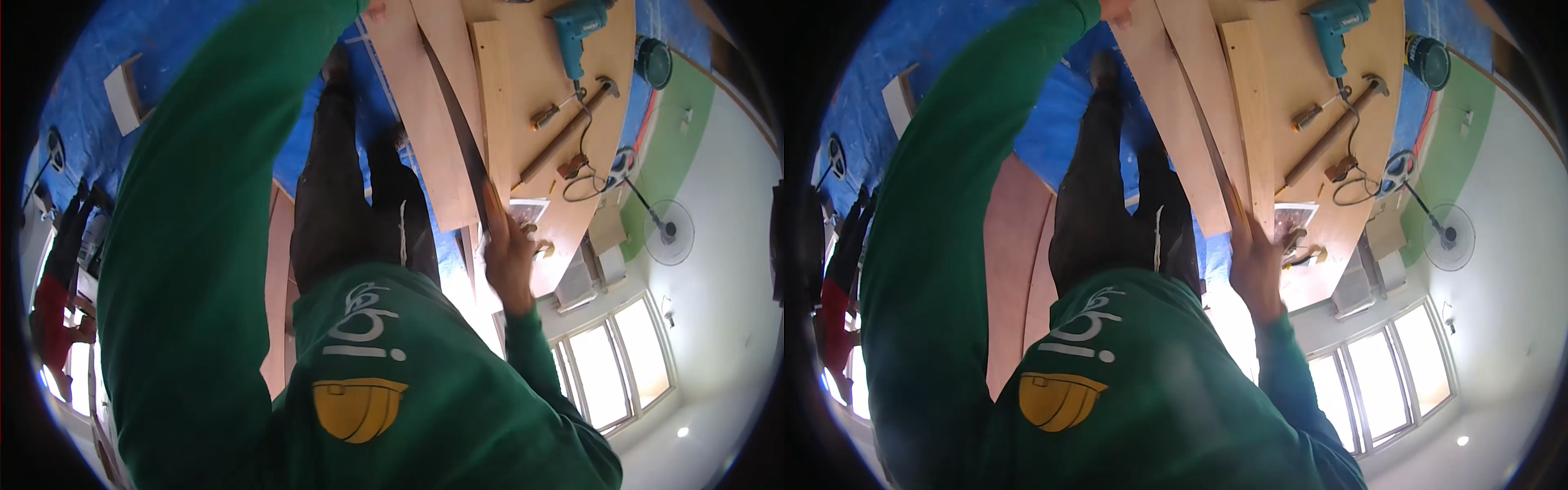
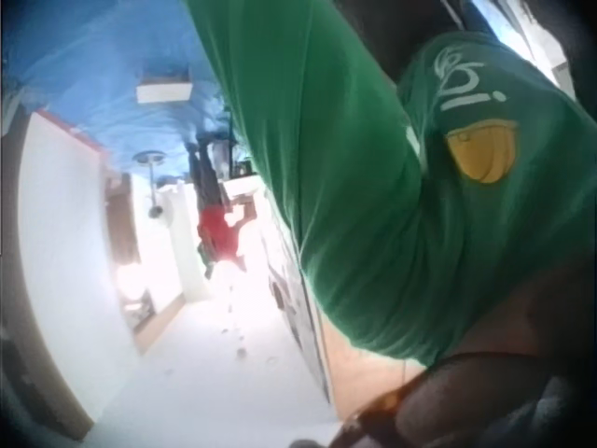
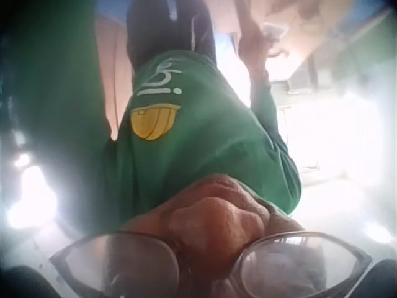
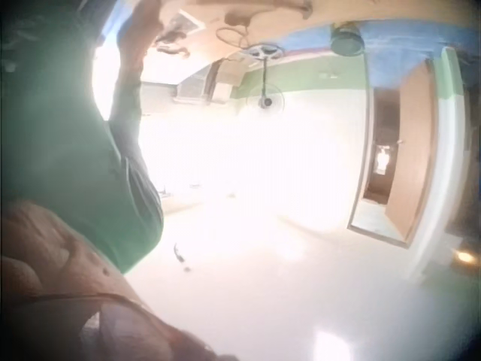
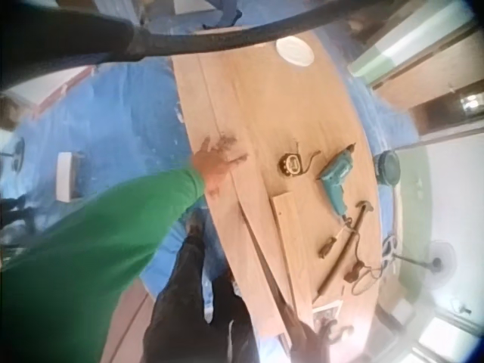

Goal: The person measures a curved wooden structure and a flat wooden board using a tape measure. They then use a utility knife to cut the board along a marked line. The person is kneeling on a blue protective sheet during the process.

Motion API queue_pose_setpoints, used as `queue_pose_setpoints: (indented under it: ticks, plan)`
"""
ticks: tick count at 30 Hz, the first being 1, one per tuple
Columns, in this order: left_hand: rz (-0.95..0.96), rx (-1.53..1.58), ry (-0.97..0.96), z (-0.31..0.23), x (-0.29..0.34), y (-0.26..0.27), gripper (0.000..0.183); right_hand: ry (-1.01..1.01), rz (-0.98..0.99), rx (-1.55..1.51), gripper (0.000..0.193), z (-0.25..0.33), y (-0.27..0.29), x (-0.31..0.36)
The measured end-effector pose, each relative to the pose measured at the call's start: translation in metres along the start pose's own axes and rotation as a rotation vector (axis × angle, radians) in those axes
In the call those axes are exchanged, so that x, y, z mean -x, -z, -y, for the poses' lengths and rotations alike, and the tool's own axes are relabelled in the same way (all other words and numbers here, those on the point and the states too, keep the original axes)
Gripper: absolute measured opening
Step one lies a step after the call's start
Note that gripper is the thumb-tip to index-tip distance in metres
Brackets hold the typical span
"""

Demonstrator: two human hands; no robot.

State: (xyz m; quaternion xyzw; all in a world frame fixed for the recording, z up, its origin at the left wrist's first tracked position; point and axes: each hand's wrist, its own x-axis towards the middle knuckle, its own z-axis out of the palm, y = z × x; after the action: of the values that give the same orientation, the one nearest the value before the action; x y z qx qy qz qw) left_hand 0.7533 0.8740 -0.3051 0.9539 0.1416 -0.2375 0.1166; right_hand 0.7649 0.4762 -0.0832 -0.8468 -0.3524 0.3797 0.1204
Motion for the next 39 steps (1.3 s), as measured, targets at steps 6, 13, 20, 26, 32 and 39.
queue_pose_setpoints:
  ticks: [6,13,20,26,32,39]
  plan:
    - [-0.027,-0.03,0.022,0.011,0.012,0.001,0.133,0.298,-0.186,0.099,0.041,0.005,-0.099,-0.251]
    - [0.038,-0.023,0.057,0.009,0.022,0.018,0.132,0.139,-0.031,0.042,0.03,-0.018,-0.028,-0.038]
    - [0.032,-0.031,0.038,0.006,0.015,0.005,0.128,-0.078,-0.004,-0.021,0.036,-0.032,-0.023,-0.014]
    - [-0.013,-0.054,0.049,0.007,0.014,0.011,0.127,0.02,-0.082,-0.085,0.042,0.017,-0.077,-0.222]
    - [0.041,-0.049,0.068,0.004,0.026,0.017,0.127,-0.253,0.096,-0.098,0.029,-0.015,-0.029,-0.035]
    - [-0.106,-0.005,0.044,0.015,0.024,-0.009,0.129,0.083,0.049,0.127,0.05,-0.029,-0.027,-0.032]
